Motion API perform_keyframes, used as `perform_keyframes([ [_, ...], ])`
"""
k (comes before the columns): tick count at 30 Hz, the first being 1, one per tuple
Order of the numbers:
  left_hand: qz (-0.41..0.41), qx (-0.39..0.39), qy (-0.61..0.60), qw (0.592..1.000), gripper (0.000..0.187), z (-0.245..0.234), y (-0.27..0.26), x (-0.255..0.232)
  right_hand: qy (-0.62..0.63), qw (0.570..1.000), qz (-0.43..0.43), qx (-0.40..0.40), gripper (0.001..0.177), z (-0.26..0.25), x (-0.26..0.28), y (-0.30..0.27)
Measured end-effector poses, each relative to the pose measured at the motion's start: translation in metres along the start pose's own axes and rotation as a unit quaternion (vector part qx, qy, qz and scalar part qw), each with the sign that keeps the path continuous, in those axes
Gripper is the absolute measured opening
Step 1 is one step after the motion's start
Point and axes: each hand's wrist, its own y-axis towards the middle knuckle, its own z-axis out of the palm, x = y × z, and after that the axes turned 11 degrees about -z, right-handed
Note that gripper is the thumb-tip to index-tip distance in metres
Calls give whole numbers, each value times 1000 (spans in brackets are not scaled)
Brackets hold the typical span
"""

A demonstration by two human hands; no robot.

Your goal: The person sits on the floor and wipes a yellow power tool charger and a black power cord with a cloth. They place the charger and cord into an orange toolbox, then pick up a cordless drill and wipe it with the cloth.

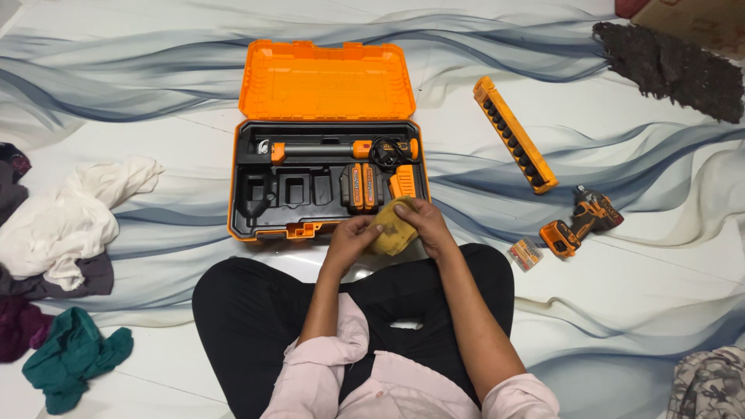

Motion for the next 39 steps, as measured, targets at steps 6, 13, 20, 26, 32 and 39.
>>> perform_keyframes([
  [6, 24, -47, 58, 997, 25, -4, 24, 27, -282, 943, -170, -53, 24, 8, 2, -3],
  [13, -5, -3, 11, 1000, 29, 1, 24, 27, -230, 960, -159, -12, 19, 2, -9, -2],
  [20, -38, 103, -106, 988, 39, 7, 8, 5, -15, 997, -49, -53, 44, -10, -13, 17],
  [26, 5, 43, -202, 978, 35, 5, 6, -6, -30, 996, 37, -81, 61, 3, -5, 2],
  [32, 16, -4, -179, 984, 35, 6, 5, -6, -20, 995, -93, -18, 64, 15, -23, -2],
  [39, 79, -109, -140, 981, 46, 19, 2, -14, -102, 972, -213, -15, 40, 13, -40, -2],
])
